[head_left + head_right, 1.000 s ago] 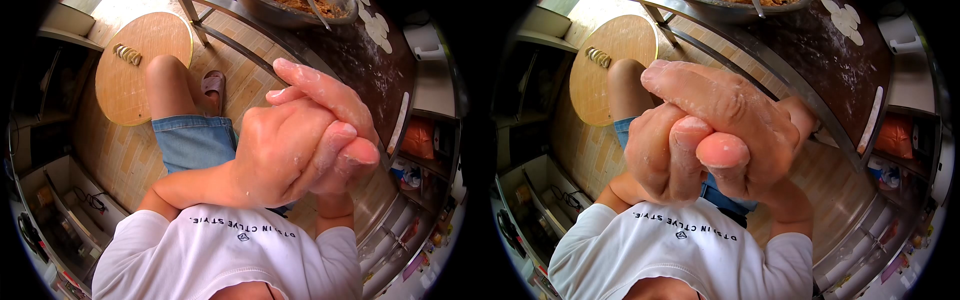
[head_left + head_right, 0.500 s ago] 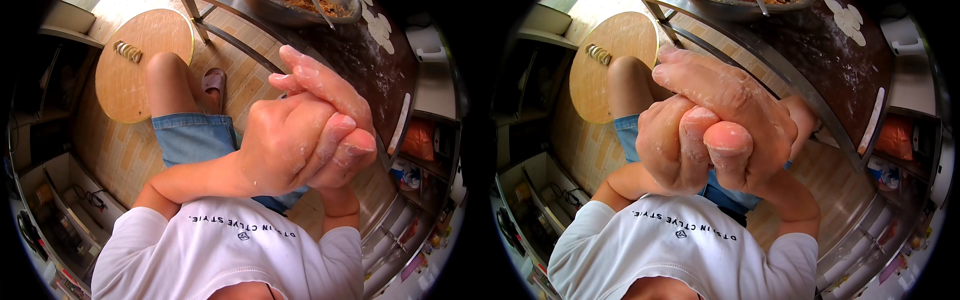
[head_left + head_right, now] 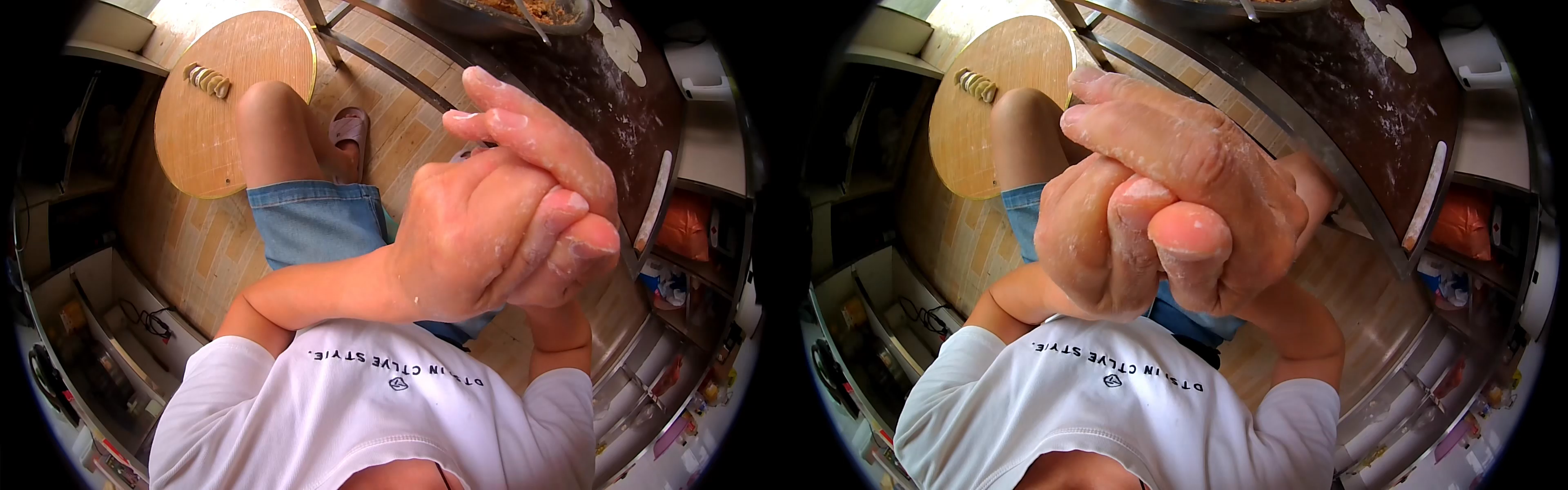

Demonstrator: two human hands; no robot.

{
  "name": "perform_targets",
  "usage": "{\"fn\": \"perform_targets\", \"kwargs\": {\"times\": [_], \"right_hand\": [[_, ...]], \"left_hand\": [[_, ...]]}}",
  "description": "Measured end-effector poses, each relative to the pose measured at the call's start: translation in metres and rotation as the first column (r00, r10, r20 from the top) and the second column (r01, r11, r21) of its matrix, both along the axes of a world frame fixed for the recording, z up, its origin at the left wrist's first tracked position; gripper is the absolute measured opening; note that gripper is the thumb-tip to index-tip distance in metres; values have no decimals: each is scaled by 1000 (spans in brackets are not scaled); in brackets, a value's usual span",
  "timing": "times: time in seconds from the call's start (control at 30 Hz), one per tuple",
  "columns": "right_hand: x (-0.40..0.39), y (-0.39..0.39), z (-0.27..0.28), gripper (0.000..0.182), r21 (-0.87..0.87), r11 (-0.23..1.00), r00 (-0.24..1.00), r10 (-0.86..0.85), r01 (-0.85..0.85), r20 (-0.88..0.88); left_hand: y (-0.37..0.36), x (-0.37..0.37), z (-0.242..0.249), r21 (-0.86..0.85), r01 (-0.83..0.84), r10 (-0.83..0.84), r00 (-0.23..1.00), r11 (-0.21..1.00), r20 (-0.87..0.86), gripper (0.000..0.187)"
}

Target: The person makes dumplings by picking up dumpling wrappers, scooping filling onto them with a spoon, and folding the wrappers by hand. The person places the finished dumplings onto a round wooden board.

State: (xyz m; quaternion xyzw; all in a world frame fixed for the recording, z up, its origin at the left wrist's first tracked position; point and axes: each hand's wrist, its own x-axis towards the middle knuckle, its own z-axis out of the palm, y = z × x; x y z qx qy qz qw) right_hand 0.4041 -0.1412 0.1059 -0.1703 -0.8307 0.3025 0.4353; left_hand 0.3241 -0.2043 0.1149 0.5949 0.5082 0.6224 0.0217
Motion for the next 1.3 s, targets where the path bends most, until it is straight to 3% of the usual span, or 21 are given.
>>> {"fn": "perform_targets", "kwargs": {"times": [0.17,0.23,0.27,0.3,0.37,0.43,0.5,0.57,0.63,0.73,0.83,0.9,1.0,1.07,1.17,1.23,1.3], "right_hand": [[0,2,0,68,-37,998,999,45,-46,-17],[-5,21,-10,67,-161,980,993,113,-115,-21],[-10,35,-22,67,-267,951,988,151,-155,-36],[-10,44,-34,67,-361,914,982,178,-187,-58],[-8,46,-34,94,-481,859,984,169,-173,-51],[-6,42,-23,100,-528,829,979,205,-183,-16],[-4,47,-23,100,-334,934,974,184,-130,135],[0,53,-18,98,-72,994,941,106,-87,323],[4,54,-4,97,236,969,860,-53,-79,507],[5,48,19,95,455,884,776,-214,-104,594],[3,44,29,97,543,837,757,-314,-65,573],[2,42,30,99,547,837,817,-312,-5,485],[4,39,33,99,406,914,886,-173,-19,429],[6,43,30,89,409,909,933,-75,-82,353],[7,49,19,70,459,881,981,30,-117,191],[8,48,14,54,482,871,994,54,-92,94],[9,46,13,46,547,836,998,22,-51,60]], "left_hand": [[0,-2,-2,17,-40,41,996,999,-84,11],[15,-7,-23,-16,14,-13,999,1000,39,20],[25,-15,-39,-214,248,-136,892,945,432,31],[32,-24,-47,-290,521,-136,633,803,762,42],[31,-32,-40,-234,604,-157,522,762,838,60],[21,-32,-40,-214,657,-141,443,723,885,73],[20,-38,-37,-198,670,-166,438,715,883,80],[18,-41,-35,-187,693,-198,435,696,878,73],[16,-46,-36,-217,718,-235,473,661,849,65],[14,-47,-27,-247,607,-299,654,755,695,40],[17,-50,-29,-255,578,-344,725,775,596,48],[17,-46,-26,-248,523,-326,769,816,550,60],[17,-45,-29,-118,509,-399,781,853,479,77],[17,-51,-30,-76,541,-473,787,837,396,94],[16,-49,-27,60,556,-548,788,829,279,96],[11,-52,-20,-18,552,-545,827,834,135,97],[9,-52,-20,-7,578,-574,811,816,113,98]]}}
